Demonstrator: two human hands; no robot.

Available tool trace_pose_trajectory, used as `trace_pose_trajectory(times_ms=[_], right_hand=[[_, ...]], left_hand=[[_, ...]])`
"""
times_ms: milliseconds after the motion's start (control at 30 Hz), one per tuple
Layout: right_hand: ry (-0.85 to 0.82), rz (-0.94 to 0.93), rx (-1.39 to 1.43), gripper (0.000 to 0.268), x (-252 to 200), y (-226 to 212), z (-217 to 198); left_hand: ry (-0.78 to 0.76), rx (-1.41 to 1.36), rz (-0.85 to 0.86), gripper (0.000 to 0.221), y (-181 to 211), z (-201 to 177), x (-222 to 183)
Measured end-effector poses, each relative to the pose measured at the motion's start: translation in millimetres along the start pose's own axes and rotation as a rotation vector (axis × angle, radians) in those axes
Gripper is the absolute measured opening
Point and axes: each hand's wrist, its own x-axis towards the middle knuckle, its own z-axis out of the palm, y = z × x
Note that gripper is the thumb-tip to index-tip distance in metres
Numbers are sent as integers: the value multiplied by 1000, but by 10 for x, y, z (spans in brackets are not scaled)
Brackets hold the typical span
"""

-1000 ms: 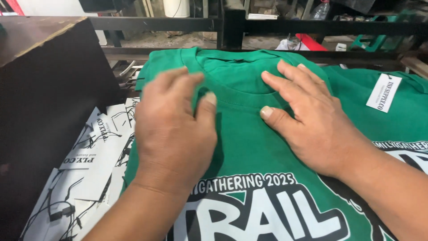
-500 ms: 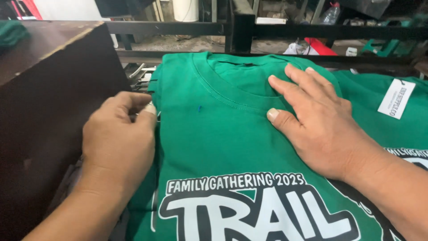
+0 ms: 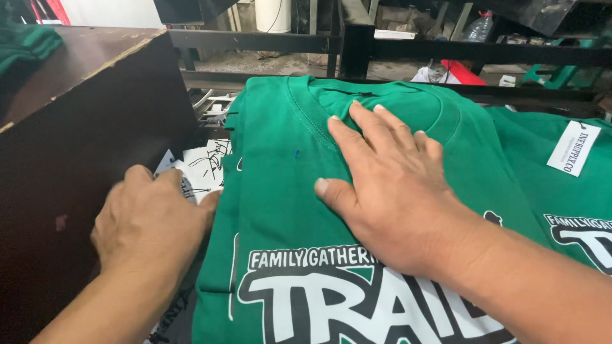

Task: Manually attaching brand tags to t-shirts using plastic fasteners

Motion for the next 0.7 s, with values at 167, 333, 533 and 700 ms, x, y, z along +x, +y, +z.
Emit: trace_pose_trajectory(times_ms=[167,333,533,700], right_hand=[[34,-8,36,73,-36,37,4],[33,-6,45,73,-45,39,1],[32,-2,49,73,-52,36,-4],[18,8,60,72,-55,16,-30]], left_hand=[[-74,-8,-20,50,35,-105,37],[22,-47,39,31,-112,33,72],[81,-189,34,40,-77,-36,15],[-101,-28,-8,41,15,-147,-22]])
